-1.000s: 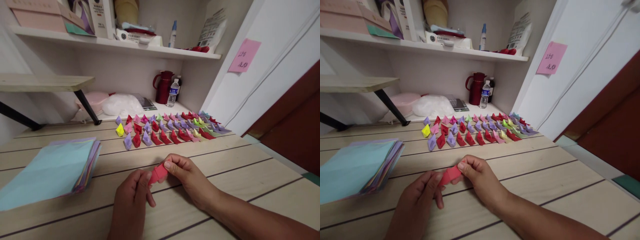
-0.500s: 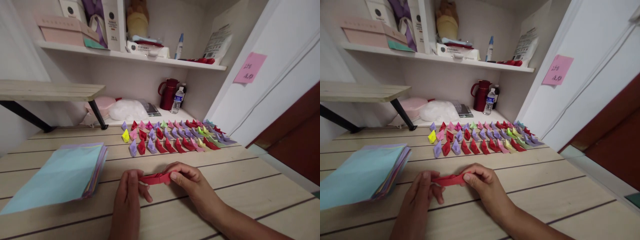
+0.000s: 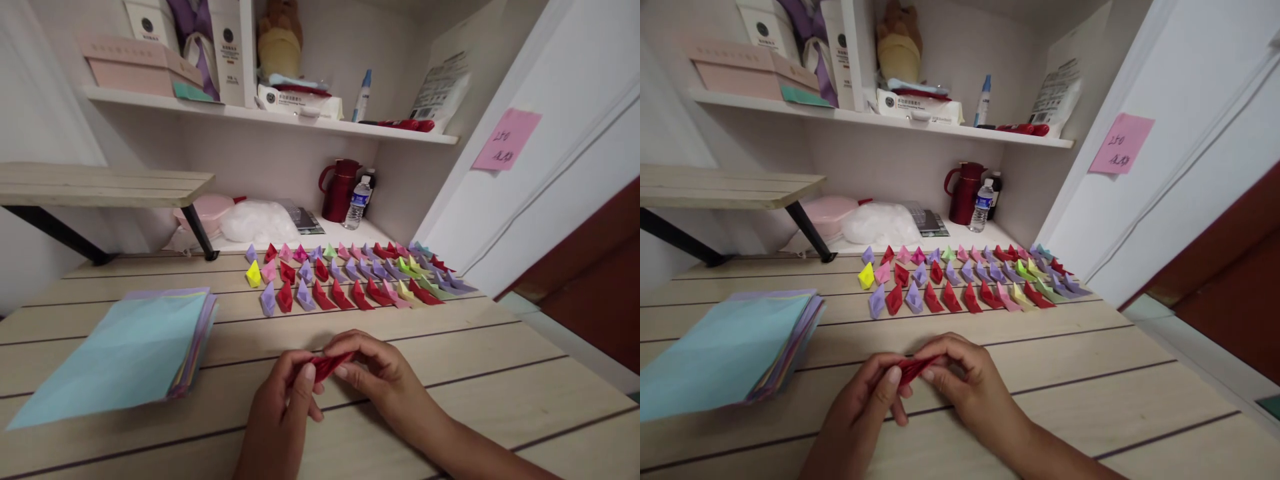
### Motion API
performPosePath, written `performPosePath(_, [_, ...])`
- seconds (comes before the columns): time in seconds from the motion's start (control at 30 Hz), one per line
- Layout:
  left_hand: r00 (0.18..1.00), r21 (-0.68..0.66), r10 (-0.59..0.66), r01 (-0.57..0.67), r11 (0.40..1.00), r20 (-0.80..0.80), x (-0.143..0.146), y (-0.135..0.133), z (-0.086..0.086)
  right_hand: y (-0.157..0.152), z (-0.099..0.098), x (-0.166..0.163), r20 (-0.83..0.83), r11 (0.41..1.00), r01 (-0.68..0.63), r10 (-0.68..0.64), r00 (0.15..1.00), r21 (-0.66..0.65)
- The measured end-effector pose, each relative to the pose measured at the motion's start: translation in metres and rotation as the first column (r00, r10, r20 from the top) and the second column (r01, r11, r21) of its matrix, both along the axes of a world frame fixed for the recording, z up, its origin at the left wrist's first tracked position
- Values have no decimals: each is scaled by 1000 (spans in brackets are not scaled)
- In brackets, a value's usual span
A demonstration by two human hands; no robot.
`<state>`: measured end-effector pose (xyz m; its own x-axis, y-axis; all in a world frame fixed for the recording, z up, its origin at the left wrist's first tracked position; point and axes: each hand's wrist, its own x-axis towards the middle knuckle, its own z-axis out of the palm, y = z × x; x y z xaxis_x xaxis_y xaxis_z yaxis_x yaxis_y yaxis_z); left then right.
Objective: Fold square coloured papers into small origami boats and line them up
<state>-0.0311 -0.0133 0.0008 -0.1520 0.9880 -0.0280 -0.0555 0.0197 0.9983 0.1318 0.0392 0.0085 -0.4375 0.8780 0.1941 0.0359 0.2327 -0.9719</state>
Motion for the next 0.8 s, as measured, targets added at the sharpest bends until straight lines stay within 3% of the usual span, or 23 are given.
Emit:
performPosePath(0.33, [996, -10, -27, 26, 1000, -82, 0, 0, -2, -7, 3, -3, -70, 966, -141, 129, 989, -215])
performPosePath(0.8, [975, -50, -103, 95, 994, -198, -2, -1, -4, -8, 4, -5, -35, 970, -173, 170, 985, -173])
